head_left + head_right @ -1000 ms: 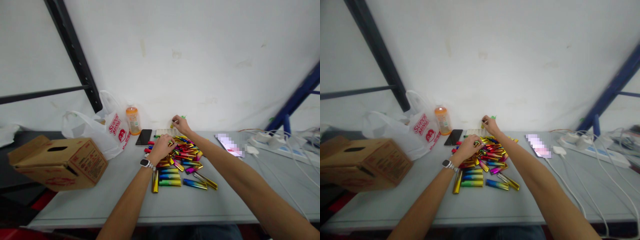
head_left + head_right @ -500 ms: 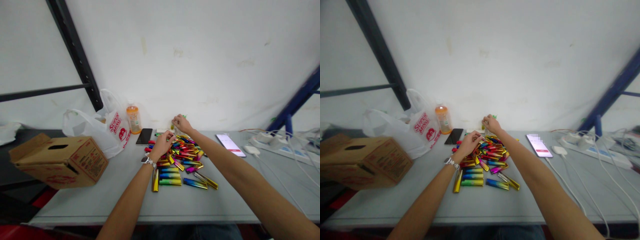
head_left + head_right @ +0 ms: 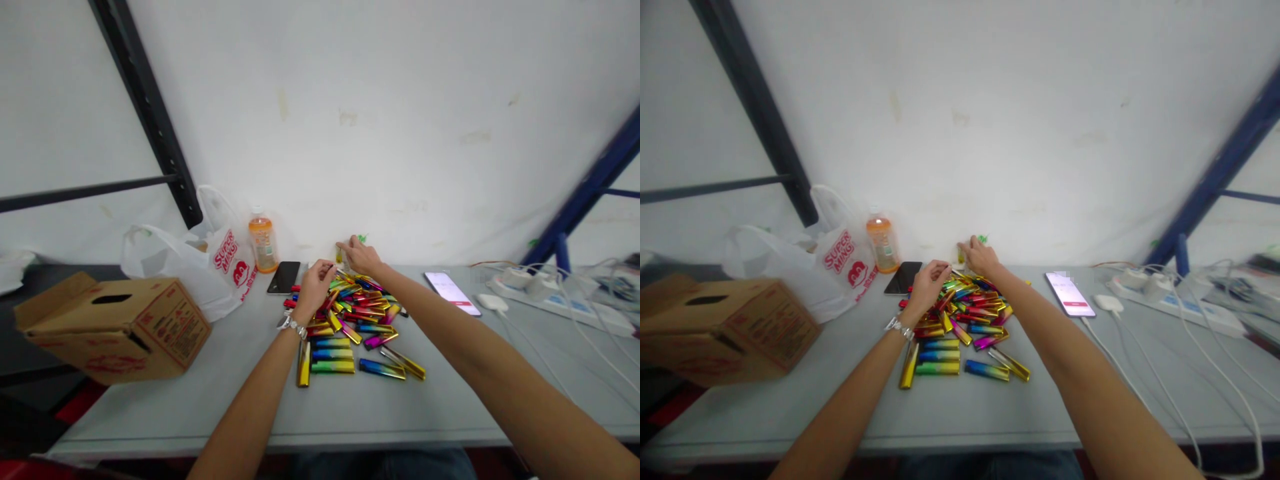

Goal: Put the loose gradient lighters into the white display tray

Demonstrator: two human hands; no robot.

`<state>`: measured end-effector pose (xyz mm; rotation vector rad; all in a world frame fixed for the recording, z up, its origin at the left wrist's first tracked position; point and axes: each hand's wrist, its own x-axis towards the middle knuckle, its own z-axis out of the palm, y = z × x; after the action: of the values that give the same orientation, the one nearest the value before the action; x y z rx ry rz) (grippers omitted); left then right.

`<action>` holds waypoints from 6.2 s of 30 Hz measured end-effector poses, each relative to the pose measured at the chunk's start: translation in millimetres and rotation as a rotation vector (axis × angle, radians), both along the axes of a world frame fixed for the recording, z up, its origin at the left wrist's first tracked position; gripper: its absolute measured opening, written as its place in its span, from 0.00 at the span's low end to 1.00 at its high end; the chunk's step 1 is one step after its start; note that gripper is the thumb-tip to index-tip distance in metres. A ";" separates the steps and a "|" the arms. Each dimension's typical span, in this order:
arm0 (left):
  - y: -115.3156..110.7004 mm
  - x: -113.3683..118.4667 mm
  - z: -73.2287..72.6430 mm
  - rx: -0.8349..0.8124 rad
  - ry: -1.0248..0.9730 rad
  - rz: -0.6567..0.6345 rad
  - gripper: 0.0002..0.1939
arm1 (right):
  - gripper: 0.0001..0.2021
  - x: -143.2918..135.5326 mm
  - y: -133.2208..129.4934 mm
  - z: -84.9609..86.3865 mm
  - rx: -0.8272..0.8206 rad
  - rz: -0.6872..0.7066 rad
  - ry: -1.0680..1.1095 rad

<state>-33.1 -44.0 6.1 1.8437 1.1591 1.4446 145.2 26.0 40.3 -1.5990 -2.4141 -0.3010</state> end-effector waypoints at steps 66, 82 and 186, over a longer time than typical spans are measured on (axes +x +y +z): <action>-2.5 -22.2 17.1 -0.037 1.163 0.220 0.21 | 0.14 -30.8 -1.5 -10.1 -0.187 0.030 -0.077; -3.3 22.9 15.5 -0.048 -0.048 -0.167 0.12 | 0.26 7.8 -85.8 -17.6 -0.141 0.034 1.042; 3.7 -25.7 -1.6 -0.132 0.793 0.183 0.10 | 0.13 -9.8 2.1 -12.6 0.044 0.314 0.626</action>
<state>-58.9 -40.3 4.5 2.3308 1.7671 0.6689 135.4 28.1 27.7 -1.0553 -2.0856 0.1796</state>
